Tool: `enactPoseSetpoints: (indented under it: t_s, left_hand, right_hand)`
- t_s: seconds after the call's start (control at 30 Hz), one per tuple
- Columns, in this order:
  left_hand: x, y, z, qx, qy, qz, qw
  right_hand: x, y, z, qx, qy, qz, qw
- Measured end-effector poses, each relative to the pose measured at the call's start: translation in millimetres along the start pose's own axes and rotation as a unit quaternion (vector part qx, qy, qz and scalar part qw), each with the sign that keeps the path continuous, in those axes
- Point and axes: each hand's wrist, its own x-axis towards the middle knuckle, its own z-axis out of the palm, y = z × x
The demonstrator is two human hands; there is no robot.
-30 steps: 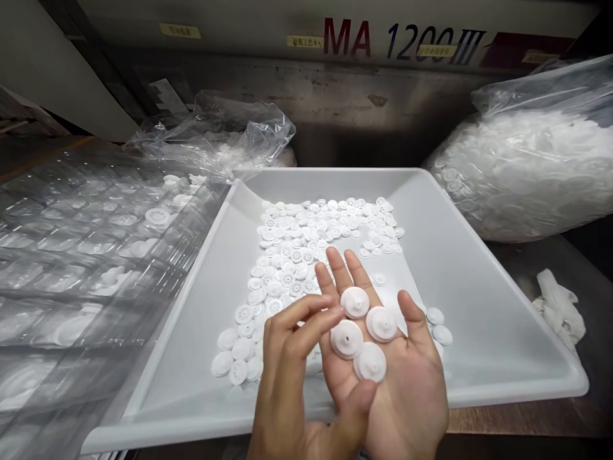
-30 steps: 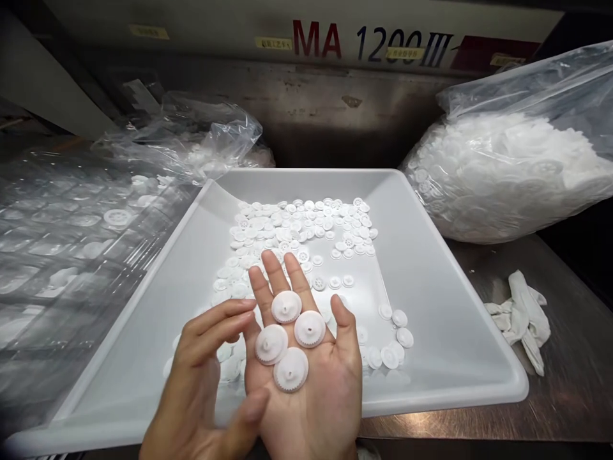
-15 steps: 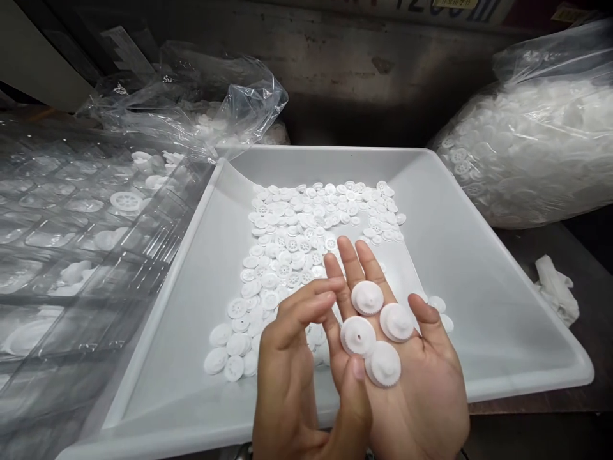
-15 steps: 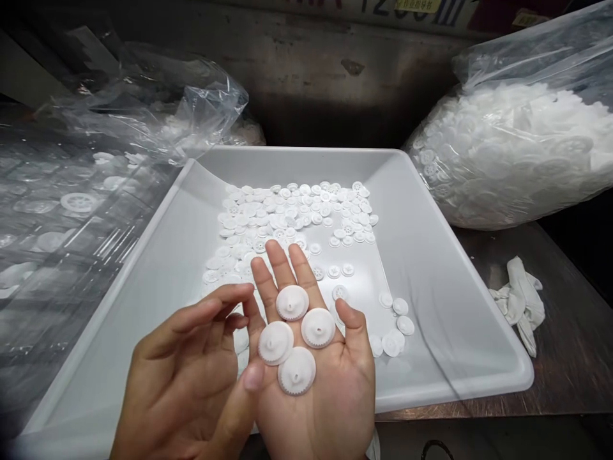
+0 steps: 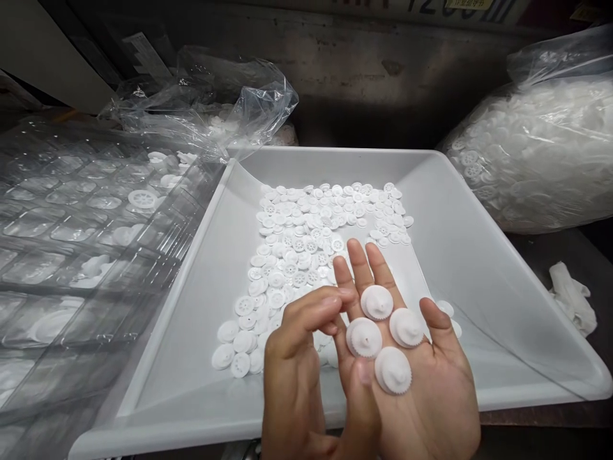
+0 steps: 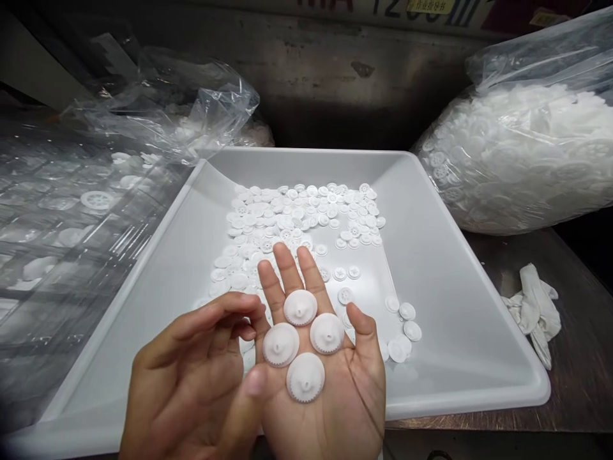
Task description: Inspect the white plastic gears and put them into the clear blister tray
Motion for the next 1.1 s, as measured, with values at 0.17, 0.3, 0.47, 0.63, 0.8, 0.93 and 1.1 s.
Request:
enactPoseSetpoints:
  t_s: [0.17, 0.3, 0.47, 0.63, 0.8, 0.93, 1.1]
  left_hand:
    - [6.6, 7.1, -4.8, -0.127, 0.021, -0.103, 0.986]
    - [14.8, 5.8, -17.2, -0.182, -0.002, -0.174, 0.968]
    - [21.5, 5.8, -17.6, -0.238, 0.014, -0.270, 0.933]
    - [21.6, 7.9, -16.3, -0.249, 0.041, -0.283, 0.925]
    - [18.7, 8.8, -15.4, -0.218, 0.042, -0.264, 0.939]
    - [18.7, 7.0, -15.0, -0.212, 0.020, -0.235, 0.948]
    - [18.7, 4.1, -19.2, -0.224, 0.003, -0.224, 0.949]
  right_hand:
    - [1.9, 0.9, 3.4, 0.044, 0.016, -0.002, 0.999]
    - [2.3, 0.5, 5.2, 0.061, 0.030, -0.009, 0.998]
    - [2.7, -0.6, 6.9, 0.064, 0.046, -0.015, 0.997]
    - [3.3, -0.8, 8.2, 0.061, 0.052, -0.016, 0.997]
    - [3.6, 0.6, 7.9, 0.040, 0.074, -0.018, 0.996]
    - [2.6, 0.5, 5.6, -0.021, 0.058, -0.031, 0.998]
    - [6.7, 0.8, 4.4, -0.238, 0.130, -0.071, 0.960]
